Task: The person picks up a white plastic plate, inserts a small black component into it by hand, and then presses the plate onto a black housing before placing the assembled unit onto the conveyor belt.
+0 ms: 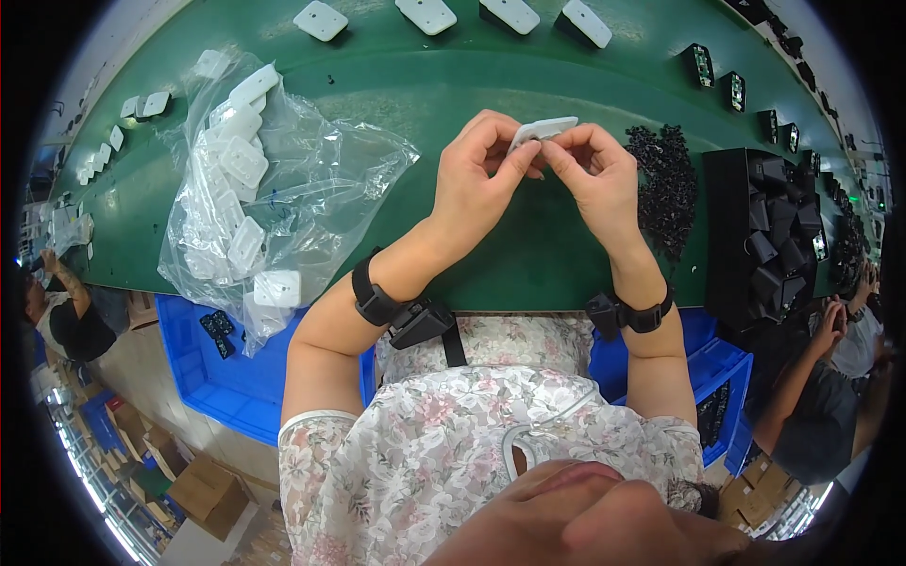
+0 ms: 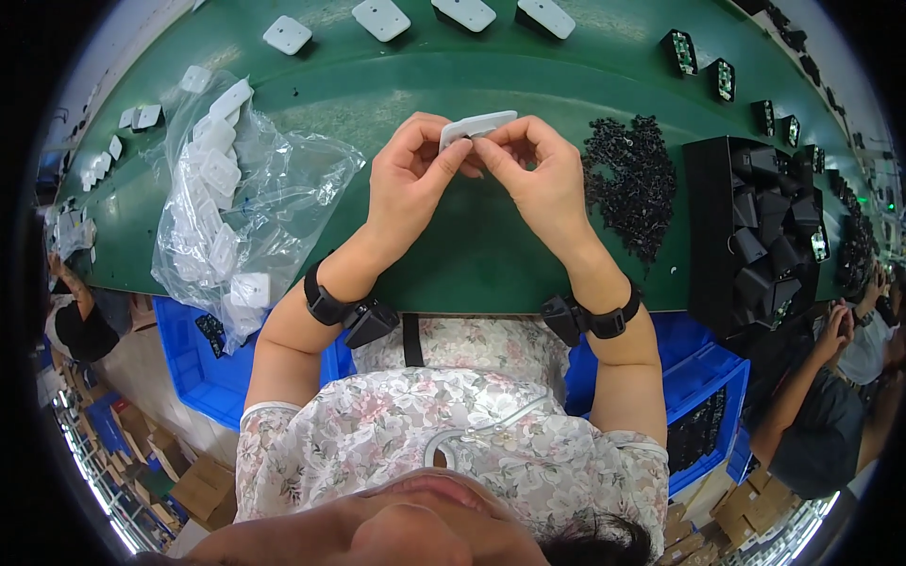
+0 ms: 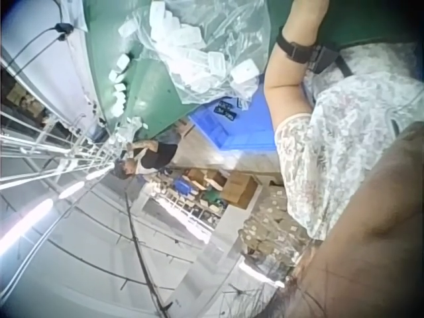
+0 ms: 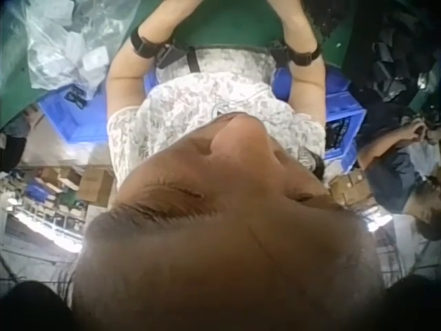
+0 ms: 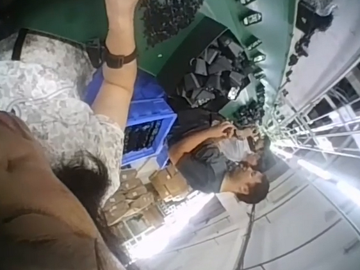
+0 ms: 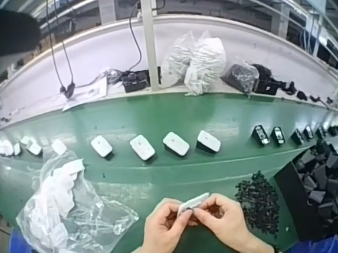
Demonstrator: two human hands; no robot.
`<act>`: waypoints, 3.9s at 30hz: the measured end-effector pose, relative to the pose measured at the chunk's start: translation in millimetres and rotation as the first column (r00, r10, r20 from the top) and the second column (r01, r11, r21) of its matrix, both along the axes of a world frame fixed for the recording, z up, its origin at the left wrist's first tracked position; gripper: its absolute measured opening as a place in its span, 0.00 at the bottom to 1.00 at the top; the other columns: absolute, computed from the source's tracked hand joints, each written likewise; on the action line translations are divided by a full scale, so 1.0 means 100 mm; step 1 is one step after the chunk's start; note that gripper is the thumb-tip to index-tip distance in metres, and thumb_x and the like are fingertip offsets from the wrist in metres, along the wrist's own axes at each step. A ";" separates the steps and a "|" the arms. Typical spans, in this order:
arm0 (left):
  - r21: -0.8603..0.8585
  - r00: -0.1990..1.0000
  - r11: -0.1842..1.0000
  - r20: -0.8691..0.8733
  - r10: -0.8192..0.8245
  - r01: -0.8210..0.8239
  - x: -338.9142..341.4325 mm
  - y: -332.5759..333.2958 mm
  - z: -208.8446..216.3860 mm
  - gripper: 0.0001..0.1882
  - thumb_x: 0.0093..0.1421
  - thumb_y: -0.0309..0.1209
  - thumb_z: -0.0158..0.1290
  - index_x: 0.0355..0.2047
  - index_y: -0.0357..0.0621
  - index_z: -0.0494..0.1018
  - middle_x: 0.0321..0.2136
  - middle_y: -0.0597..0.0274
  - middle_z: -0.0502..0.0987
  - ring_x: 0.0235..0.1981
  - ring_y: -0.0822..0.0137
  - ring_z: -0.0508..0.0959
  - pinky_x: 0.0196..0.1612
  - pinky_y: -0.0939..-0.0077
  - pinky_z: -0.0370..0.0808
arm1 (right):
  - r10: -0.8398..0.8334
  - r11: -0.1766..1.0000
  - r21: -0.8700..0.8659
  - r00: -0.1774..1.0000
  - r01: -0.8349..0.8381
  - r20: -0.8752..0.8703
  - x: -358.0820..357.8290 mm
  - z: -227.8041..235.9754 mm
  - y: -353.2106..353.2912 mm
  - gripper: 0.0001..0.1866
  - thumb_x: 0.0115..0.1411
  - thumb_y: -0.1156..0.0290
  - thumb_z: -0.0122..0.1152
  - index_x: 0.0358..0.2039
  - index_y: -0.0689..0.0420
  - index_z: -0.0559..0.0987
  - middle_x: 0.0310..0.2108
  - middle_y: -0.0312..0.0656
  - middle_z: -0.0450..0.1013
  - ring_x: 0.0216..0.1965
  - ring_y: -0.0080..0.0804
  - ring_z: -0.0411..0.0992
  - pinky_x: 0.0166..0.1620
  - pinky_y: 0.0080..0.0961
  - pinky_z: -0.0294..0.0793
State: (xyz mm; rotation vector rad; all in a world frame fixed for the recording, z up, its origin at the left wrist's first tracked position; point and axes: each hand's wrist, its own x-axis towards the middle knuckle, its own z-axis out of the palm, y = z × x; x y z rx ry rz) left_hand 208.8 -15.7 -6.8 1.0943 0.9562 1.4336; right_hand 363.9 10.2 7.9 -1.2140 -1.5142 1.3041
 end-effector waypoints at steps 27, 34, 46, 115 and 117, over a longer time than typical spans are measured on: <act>-0.085 0.976 0.973 -0.014 -0.217 0.215 -0.04 -0.01 0.06 0.17 0.67 0.27 0.41 0.53 0.29 0.65 0.36 0.53 0.78 0.32 0.68 0.79 0.37 0.79 0.75 | 0.083 0.992 -0.082 0.986 -0.096 -0.143 0.22 0.01 0.13 0.12 0.54 0.69 0.66 0.35 0.59 0.74 0.26 0.30 0.70 0.26 0.13 0.65 0.27 0.13 0.64; -0.234 0.939 0.971 -0.340 -0.045 -0.039 -0.52 0.32 -0.28 0.10 0.67 0.28 0.43 0.41 0.35 0.70 0.26 0.62 0.74 0.22 0.75 0.74 0.27 0.82 0.72 | -0.620 0.618 0.773 0.514 -0.144 0.592 0.99 0.92 -0.05 0.17 0.50 0.58 0.65 0.38 0.53 0.78 0.37 0.42 0.74 0.39 0.40 0.72 0.40 0.33 0.73; 0.282 0.004 0.959 -0.959 0.282 -0.013 -0.24 0.17 -0.21 0.32 0.49 0.51 0.59 0.44 0.38 0.67 0.37 0.51 0.68 0.38 0.51 0.71 0.34 0.62 0.73 | -0.232 0.971 0.237 -0.312 -0.021 0.921 2.18 0.98 0.47 0.28 0.49 0.48 0.65 0.39 0.60 0.74 0.36 0.49 0.74 0.39 0.46 0.75 0.39 0.39 0.75; -0.167 0.881 0.985 -0.462 -0.106 0.031 -0.15 -0.27 -0.02 0.15 0.60 0.35 0.54 0.38 0.34 0.74 0.33 0.57 0.80 0.31 0.71 0.79 0.33 0.78 0.72 | 0.119 0.983 -0.096 0.947 -0.154 -0.299 0.18 -0.05 -0.12 0.19 0.64 0.67 0.53 0.54 0.62 0.69 0.45 0.40 0.72 0.47 0.25 0.70 0.51 0.22 0.67; -0.182 0.943 0.982 -0.315 -0.109 0.053 -0.09 -0.27 -0.04 0.16 0.61 0.36 0.53 0.39 0.31 0.73 0.30 0.55 0.80 0.28 0.70 0.79 0.32 0.77 0.73 | 0.127 0.986 -0.066 0.937 -0.156 -0.324 0.08 -0.07 -0.18 0.22 0.64 0.67 0.53 0.56 0.63 0.66 0.49 0.41 0.70 0.49 0.26 0.68 0.52 0.24 0.66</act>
